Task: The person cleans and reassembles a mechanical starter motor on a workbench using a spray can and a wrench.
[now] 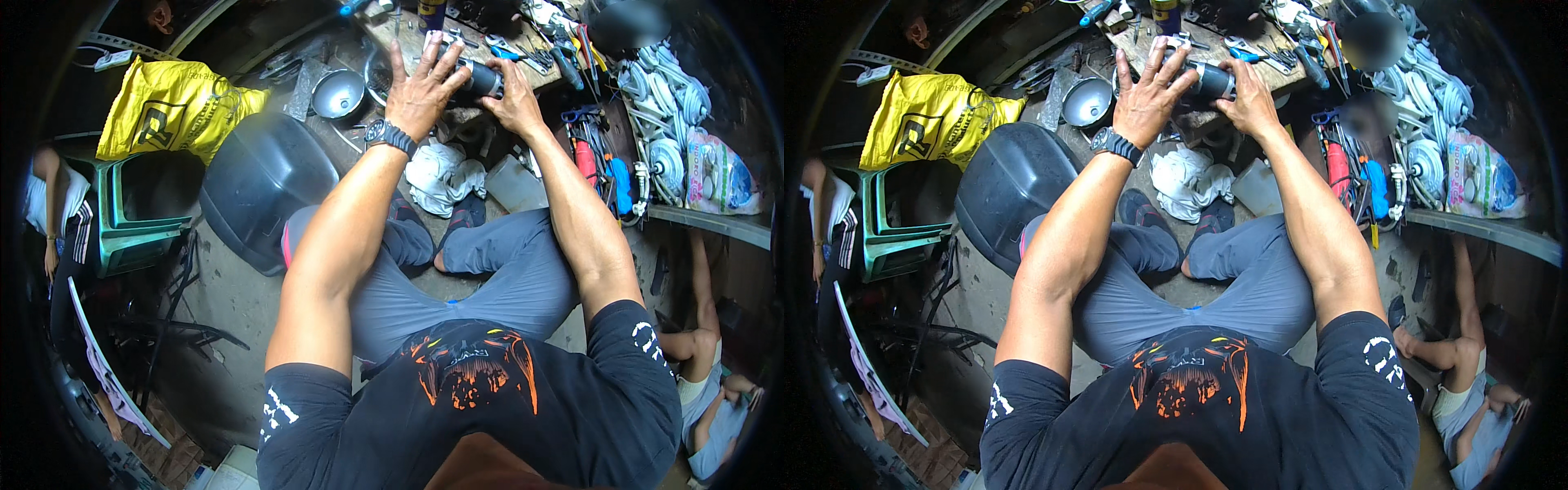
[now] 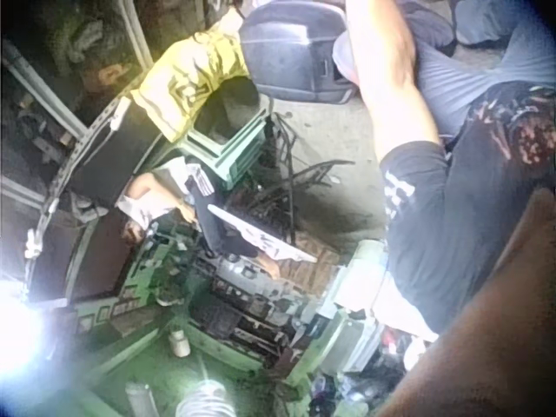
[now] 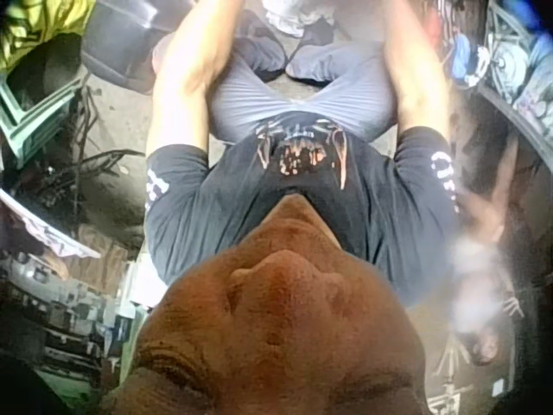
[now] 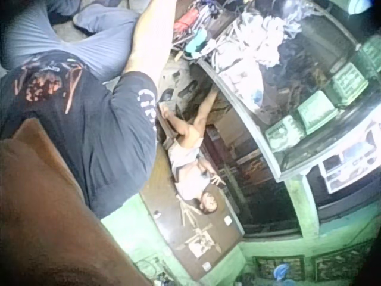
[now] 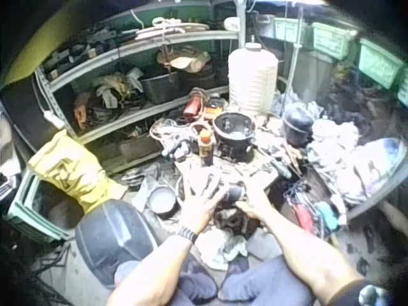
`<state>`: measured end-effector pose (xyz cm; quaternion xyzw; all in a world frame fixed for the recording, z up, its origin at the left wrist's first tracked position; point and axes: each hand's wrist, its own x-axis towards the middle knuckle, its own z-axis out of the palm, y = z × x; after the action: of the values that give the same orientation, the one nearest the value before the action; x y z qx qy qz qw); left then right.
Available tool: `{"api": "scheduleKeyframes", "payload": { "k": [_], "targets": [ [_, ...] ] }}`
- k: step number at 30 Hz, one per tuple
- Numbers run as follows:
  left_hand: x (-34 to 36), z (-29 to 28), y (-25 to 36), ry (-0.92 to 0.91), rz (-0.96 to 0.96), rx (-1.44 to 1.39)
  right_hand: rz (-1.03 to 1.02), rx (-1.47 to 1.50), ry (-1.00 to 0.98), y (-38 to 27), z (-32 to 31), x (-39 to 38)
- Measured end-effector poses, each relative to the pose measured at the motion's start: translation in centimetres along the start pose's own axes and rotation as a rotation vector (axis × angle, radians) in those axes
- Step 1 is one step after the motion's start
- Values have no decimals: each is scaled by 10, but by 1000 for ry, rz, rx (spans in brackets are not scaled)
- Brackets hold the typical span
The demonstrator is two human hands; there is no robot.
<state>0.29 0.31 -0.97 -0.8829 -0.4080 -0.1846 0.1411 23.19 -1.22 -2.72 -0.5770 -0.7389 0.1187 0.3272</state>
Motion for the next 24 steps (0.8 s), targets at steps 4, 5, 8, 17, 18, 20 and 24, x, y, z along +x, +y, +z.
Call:
{"api": "scheduleKeyframes", "payload": {
  "k": [4, 5, 8, 17, 18, 20, 24],
  "targets": [
    [-11, 1, 4, -16, -89, 79, 251, -260, 39, -52, -5, -39],
    [-13, 1, 5, -15, -109, 97, 353, -246, -269, -63, 3, -51],
    [-12, 5, 6, 42, -65, -36, 355, -276, -1059, -83, 76, -87],
    [-24, -42, -12, 101, -219, -282, 723, -146, -665, -2, 213, -191],
    [-23, -50, -16, 91, -305, -319, 743, -135, -573, -13, 204, -179],
    [-22, -51, -26, 56, -459, -336, 754, -2, -476, -22, 178, -150],
    [-62, -17, -65, -817, -599, -465, 634, 229, -300, -84, 116, -109]
  ]
}}
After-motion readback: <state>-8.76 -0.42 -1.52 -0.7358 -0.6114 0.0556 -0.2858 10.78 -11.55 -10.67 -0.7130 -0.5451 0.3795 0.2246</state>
